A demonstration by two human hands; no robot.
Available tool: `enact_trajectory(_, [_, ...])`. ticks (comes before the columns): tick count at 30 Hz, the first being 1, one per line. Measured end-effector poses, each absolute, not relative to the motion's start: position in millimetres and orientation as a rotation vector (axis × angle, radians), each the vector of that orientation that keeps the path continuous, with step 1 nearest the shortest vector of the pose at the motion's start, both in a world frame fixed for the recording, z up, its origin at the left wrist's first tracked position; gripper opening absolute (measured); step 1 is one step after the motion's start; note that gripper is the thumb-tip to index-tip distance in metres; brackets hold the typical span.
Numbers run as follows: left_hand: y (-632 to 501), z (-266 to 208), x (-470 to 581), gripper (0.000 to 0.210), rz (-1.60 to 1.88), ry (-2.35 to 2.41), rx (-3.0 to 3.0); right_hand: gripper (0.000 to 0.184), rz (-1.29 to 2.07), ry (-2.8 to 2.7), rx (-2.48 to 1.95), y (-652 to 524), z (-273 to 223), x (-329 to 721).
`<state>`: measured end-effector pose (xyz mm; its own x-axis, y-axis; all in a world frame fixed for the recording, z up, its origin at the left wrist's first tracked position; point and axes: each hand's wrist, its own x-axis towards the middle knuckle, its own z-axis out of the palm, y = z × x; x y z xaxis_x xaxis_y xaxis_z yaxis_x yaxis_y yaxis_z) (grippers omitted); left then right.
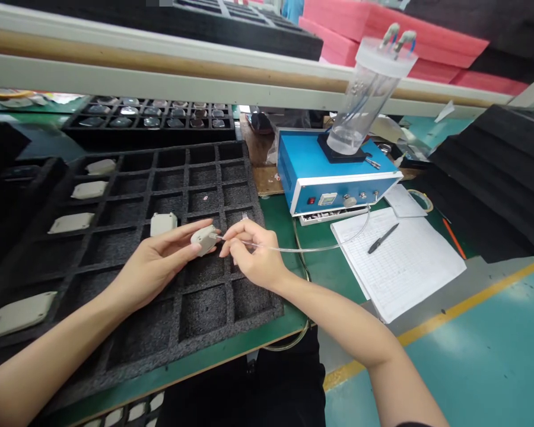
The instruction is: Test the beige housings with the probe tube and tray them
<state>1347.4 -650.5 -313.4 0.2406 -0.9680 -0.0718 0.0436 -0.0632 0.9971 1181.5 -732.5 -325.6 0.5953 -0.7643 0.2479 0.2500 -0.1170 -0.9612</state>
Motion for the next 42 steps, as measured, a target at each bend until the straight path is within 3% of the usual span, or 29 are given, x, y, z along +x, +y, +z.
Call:
enact_trajectory(39, [-650.1,-311.2,1345.3,0.043,-1.101,-0.956,1.327,0.002,-0.907,0.484,-1.517,-732.4,-322.0,1180.8])
enact_trajectory(42, [-650.7,-308.6,1340.3,0.038,-1.135,-0.878,1.235,0.013,-0.95,0.4,-1.663,-730.0,-324.0,1178.1])
